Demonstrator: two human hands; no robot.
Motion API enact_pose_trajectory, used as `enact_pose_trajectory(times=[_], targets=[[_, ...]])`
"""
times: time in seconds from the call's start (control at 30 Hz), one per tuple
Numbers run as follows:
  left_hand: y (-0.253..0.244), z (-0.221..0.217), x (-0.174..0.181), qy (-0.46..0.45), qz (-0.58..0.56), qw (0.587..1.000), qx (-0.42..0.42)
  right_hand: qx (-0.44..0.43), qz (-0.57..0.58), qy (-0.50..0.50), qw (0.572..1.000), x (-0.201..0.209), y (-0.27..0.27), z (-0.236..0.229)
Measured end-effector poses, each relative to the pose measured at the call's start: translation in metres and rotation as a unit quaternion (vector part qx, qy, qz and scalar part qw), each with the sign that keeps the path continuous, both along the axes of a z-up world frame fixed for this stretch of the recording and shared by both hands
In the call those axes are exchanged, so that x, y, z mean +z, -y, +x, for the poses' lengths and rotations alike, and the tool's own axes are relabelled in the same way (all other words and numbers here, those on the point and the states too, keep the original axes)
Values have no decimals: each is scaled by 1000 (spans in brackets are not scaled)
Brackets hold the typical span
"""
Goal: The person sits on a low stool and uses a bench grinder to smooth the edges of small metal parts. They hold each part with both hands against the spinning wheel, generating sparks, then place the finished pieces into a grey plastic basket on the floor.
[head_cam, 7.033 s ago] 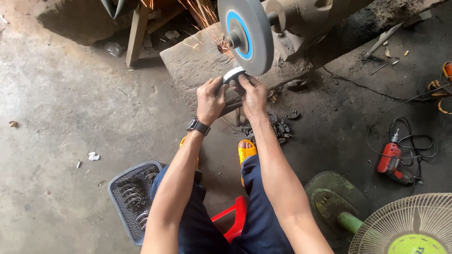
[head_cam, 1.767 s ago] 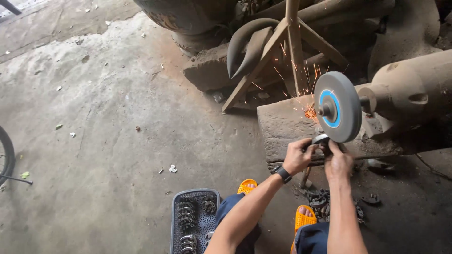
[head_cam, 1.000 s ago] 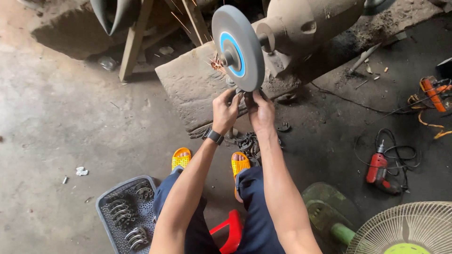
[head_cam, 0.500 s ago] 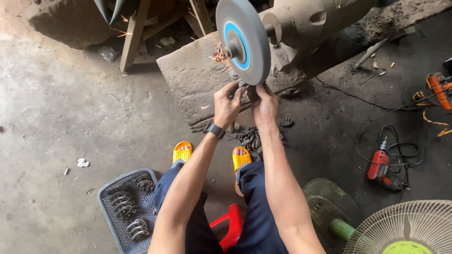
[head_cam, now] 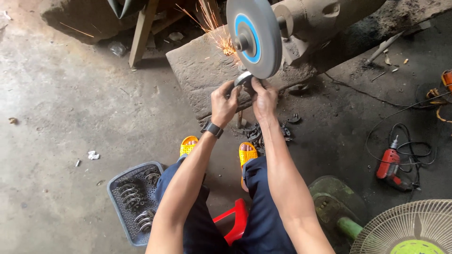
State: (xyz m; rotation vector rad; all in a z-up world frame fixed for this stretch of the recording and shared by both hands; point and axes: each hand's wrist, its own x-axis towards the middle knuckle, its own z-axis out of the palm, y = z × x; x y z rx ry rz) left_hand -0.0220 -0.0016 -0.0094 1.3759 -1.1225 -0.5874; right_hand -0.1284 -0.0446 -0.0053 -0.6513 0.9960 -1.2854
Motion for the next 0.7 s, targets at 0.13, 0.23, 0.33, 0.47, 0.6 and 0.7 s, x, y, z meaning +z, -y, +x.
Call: enact_pose_trajectory(times=[0.13, 0.23, 0.33, 0.47, 0.6, 0.7], targets=[[-8, 21, -1, 58, -38, 998, -7, 55, 32, 43, 997, 8, -9, 8], [-11, 27, 2, 94, -55, 994, -24, 56, 45, 47, 996, 12, -13, 7], [-8, 23, 5, 69, -47, 996, -37, 40, 46, 46, 997, 10, -12, 1], [5, 5, 7, 16, -46, 997, -55, 1, 54, 59, 997, 3, -6, -8], [16, -10, 10, 12, -43, 997, -57, -32, 50, 55, 997, 9, 2, -17], [14, -9, 15, 26, -40, 998, -37, -30, 50, 44, 997, 5, 6, -12]])
